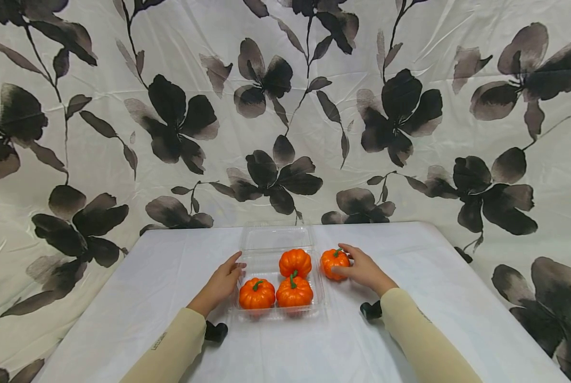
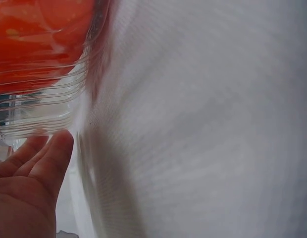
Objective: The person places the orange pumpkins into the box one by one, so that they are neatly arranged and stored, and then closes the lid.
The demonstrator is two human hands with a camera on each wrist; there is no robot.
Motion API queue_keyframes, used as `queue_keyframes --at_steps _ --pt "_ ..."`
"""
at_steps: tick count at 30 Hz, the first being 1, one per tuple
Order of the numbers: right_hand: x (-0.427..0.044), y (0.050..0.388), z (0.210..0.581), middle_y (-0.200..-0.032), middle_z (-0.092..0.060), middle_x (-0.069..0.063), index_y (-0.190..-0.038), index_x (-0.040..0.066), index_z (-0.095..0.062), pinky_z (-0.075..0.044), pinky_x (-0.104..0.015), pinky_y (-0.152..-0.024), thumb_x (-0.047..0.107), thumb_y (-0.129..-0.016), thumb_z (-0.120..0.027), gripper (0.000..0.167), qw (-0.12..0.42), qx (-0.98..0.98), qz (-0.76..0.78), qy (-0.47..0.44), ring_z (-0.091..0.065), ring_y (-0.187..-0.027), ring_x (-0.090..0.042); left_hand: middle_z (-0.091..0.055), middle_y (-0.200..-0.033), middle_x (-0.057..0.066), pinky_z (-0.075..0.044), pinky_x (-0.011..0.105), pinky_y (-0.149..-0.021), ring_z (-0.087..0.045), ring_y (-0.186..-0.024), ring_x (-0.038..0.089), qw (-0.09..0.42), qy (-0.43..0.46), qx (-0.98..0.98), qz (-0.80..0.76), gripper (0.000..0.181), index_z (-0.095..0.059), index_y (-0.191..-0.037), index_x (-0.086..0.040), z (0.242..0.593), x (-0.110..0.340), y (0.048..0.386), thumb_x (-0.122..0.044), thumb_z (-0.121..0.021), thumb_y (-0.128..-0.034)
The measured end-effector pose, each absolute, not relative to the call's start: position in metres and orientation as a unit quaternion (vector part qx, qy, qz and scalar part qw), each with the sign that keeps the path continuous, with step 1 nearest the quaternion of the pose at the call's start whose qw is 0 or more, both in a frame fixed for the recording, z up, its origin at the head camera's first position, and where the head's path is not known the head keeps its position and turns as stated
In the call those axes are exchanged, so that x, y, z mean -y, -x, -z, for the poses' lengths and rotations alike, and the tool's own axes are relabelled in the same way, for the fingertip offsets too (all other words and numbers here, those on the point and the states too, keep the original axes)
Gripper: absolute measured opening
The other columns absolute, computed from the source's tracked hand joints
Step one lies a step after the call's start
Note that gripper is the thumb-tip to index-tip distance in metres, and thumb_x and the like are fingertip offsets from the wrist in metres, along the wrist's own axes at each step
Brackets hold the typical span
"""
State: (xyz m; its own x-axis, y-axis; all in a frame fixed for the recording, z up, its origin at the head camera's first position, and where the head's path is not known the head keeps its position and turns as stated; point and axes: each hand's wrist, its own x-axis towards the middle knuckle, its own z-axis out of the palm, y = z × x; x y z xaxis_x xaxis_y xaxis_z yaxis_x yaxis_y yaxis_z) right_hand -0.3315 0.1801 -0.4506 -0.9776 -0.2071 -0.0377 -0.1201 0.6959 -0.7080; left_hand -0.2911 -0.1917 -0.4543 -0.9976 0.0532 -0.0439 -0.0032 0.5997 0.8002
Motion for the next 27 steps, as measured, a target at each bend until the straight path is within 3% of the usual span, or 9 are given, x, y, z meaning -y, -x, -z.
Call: queue_keyframes --at_steps 12,27 --pt "-0.1762 0.3286 0.4545 -0.147 -0.046 -0.014 -0.149 0.021 -0.037 -0.038 -0.058 -0.108 0.05 -0.08 -0.072 0.083 0.058 -0.918 0.385 0.074 -0.047 -0.131 -0.036 -0.052 -0.143 0.017 -0.044 0.053 -0.104 -0.053 -0.125 0.034 0.034 -0.011 -0.893 -0.448 0.055 -0.021 -0.155 -0.013 0.4552 0.1901 0.2918 -0.022 -0.036 -0.1024" --pt "-0.1778 0.3281 0.4534 -0.143 -0.051 -0.013 -0.148 0.021 -0.039 -0.041 -0.055 -0.107 0.048 -0.079 -0.075 0.082 0.053 -0.921 0.377 0.08 -0.051 -0.126 -0.033 -0.051 -0.143 0.017 -0.039 0.056 -0.108 -0.051 -0.129 0.035 0.04 -0.008 -0.894 -0.445 0.056 -0.02 -0.155 -0.014 0.4554 0.1921 0.2932 -0.023 -0.037 -0.1026"
